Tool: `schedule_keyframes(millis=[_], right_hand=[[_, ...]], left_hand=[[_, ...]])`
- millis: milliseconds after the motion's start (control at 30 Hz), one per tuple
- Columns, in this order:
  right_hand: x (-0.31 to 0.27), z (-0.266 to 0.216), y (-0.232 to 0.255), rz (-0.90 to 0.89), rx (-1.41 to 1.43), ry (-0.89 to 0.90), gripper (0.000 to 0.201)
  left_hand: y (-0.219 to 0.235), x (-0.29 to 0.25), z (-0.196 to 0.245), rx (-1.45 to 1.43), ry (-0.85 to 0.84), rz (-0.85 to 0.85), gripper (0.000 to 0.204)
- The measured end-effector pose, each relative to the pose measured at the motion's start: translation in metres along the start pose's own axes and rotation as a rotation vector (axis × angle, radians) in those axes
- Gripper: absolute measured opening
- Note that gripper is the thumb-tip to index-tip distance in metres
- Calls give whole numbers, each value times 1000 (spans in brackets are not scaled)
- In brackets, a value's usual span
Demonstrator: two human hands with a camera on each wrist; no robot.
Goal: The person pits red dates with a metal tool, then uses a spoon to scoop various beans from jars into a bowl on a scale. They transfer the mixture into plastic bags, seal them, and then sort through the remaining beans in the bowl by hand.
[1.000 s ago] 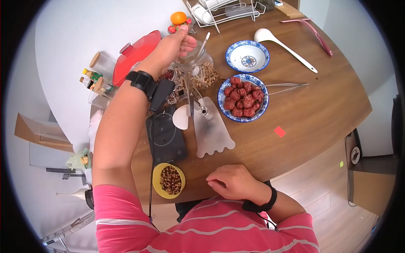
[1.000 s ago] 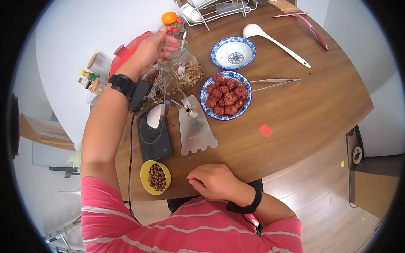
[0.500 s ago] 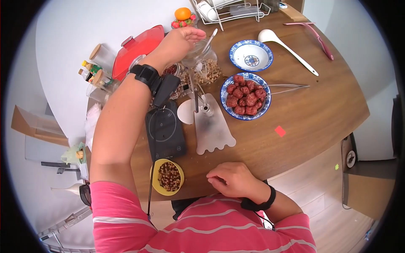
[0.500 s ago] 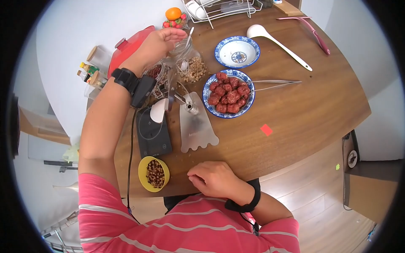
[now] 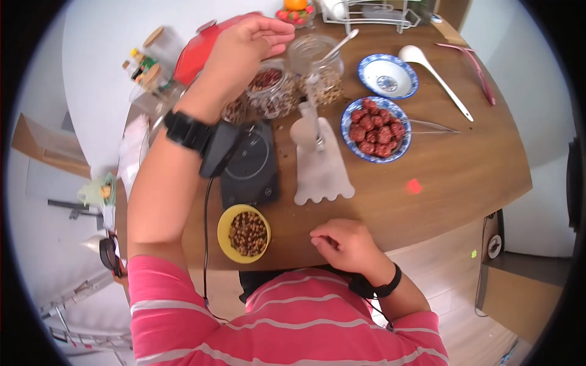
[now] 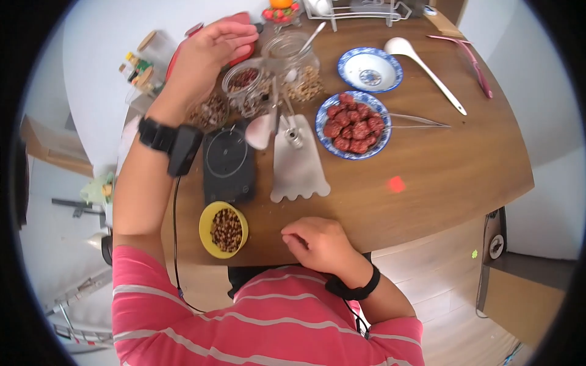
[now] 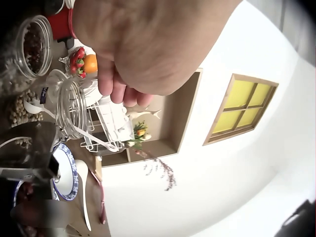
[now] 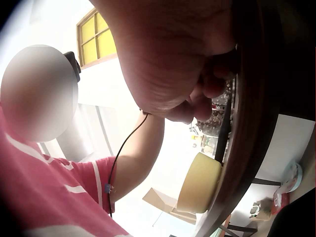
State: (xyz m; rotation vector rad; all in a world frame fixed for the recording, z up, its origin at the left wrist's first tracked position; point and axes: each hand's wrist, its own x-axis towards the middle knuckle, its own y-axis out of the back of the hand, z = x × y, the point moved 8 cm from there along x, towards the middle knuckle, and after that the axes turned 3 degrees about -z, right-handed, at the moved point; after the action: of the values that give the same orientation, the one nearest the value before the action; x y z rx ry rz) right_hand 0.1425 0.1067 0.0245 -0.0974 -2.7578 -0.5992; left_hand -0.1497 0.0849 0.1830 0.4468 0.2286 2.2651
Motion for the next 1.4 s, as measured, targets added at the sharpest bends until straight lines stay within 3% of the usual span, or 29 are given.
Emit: schedule_keyframes(millis=[100,167,267,300,367,433,500,567,633,667,767,867,933,1033,1100,1200,1333,1400], right_hand=[[0,1,-5,2,10,-12,10],[-1,5,-8,23,-8,-33,9],[-8,18,-16,72,38,-113,9],[-11,24,-17,64,49,-179,11],[-14,32,-19,123,104,-291,14],[0,19,-31,63,166,-302,17],[24,-4,-39,28,217,-319,20],[62,-64,-76,-232,-21,10,26],[83,-78,-106,-327,-225,53,29],[90,-83,-122,-416,-401,96,33],[103,-71,-153,-545,-677,59,38],[106,-63,-168,-605,-633,53,40],[110,-63,-172,-614,-576,60,40],[118,-52,-182,-772,-390,-77,50],[105,-29,-192,-904,57,-584,50],[108,-43,-200,-949,214,-658,45],[95,-17,-204,-872,412,-779,51],[90,-24,-205,-728,763,-1010,50]], left_hand=[[27,-95,5,-20,-1,132,22],[48,-172,-17,-126,215,290,20],[74,-292,-63,-212,368,460,18],[76,-329,-79,-205,439,573,18],[71,-390,-112,-217,601,635,22],[50,-420,-123,-216,695,642,29],[25,-425,-119,-248,684,539,42],[13,-411,-98,-184,638,445,51],[6,-398,-91,-80,594,384,52],[4,-391,-87,49,564,325,53],[8,-382,-87,-1,470,315,53],[17,-377,-83,121,349,336,49],[26,-376,-78,131,368,316,49],[38,-371,-72,150,403,255,48],[37,-368,-76,156,415,226,47],[39,-365,-81,240,377,261,45],[42,-369,-94,192,388,278,47],[43,-373,-99,145,390,291,47]])
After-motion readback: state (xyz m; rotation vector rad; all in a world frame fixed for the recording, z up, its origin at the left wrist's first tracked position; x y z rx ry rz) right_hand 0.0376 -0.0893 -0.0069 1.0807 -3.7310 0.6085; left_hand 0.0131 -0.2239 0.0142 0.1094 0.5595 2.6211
